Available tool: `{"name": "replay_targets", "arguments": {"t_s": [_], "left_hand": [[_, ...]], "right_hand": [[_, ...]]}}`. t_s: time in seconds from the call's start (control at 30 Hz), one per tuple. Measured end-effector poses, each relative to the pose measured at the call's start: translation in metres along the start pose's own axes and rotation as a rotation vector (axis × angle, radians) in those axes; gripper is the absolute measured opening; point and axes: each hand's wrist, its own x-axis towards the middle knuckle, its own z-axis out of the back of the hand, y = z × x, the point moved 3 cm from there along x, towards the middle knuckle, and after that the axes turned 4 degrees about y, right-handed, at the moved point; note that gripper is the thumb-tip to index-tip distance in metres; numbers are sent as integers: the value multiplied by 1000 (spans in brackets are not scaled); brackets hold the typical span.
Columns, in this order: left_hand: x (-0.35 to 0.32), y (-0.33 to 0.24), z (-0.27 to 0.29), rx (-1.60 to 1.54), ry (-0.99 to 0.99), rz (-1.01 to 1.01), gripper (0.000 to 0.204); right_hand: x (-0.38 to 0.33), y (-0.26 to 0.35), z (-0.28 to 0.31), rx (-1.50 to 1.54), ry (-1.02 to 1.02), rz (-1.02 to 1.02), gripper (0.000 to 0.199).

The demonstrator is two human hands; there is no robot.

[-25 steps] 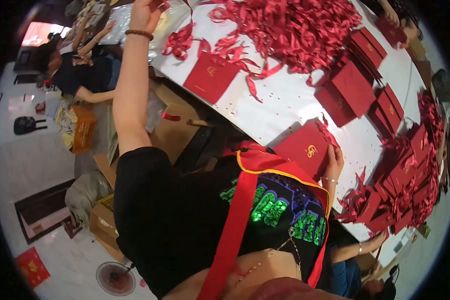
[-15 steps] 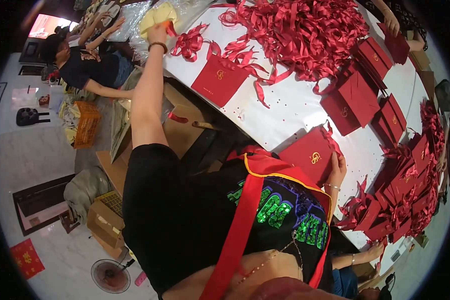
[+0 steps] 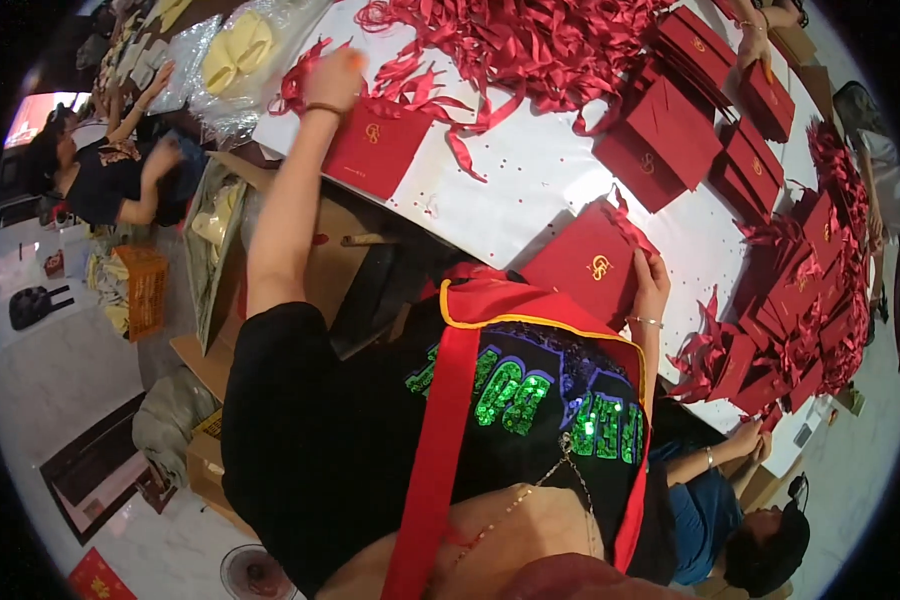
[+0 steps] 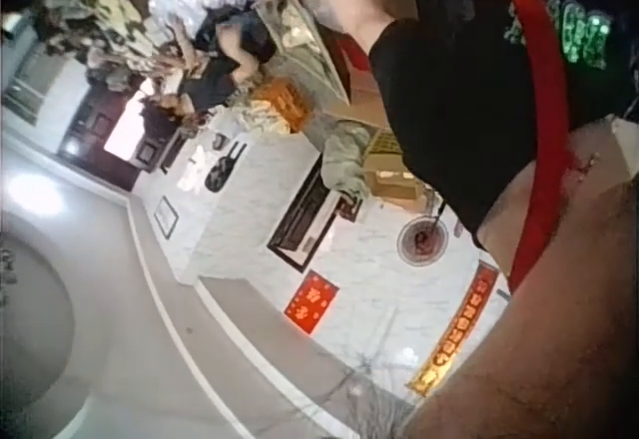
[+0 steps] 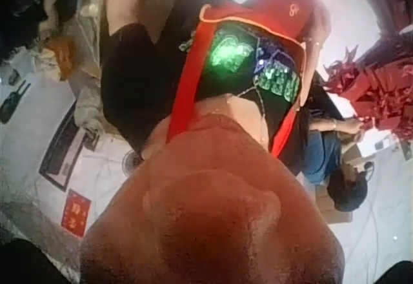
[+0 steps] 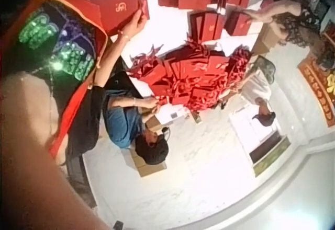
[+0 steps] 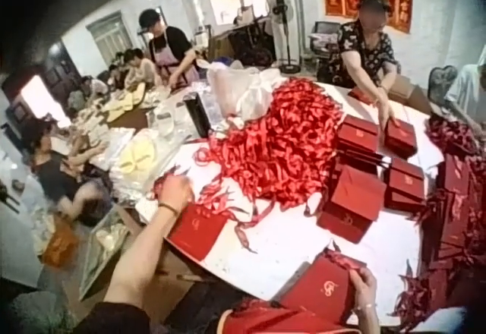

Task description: Tying red ribbons onto red gift envelopes or invitations.

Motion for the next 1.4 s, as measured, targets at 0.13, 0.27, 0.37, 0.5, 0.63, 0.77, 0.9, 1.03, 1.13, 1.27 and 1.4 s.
{"name": "replay_targets", "arguments": {"t_s": [0.13,0.27,0.37,0.5,0.63,0.77,0.9,1.03,1.13,1.27,1.4], "left_hand": [[-61,-118,-81,158,195,-431,23],[-87,-151,-155,43,289,-421,27],[-120,-191,-151,54,303,-685,27],[-130,-184,-144,-96,219,-714,24],[-128,-163,-130,-143,281,-729,21],[-142,-142,-124,-254,349,-737,22],[-133,-114,-127,-828,572,-331,26],[-100,-112,-97,-1448,798,163,30],[-82,-113,-91,-1570,853,127,31],[-72,-127,-77,-1240,763,-73,23],[-98,-165,-80,-763,1011,-543,30]], "right_hand": [[-3,4,2,12,21,18,8],[-5,2,-4,40,-16,1,9],[-6,2,0,39,-40,-4,9],[-7,5,-2,54,-25,-13,9],[-4,-1,-1,80,-22,-7,10],[-5,-2,2,40,-24,-10,10],[-6,1,-3,77,-20,-30,10],[-5,7,-5,30,-11,-11,11],[-3,1,2,12,-10,-7,11],[-1,-1,1,45,-2,11,11],[-3,1,1,34,-1,5,10]]}}
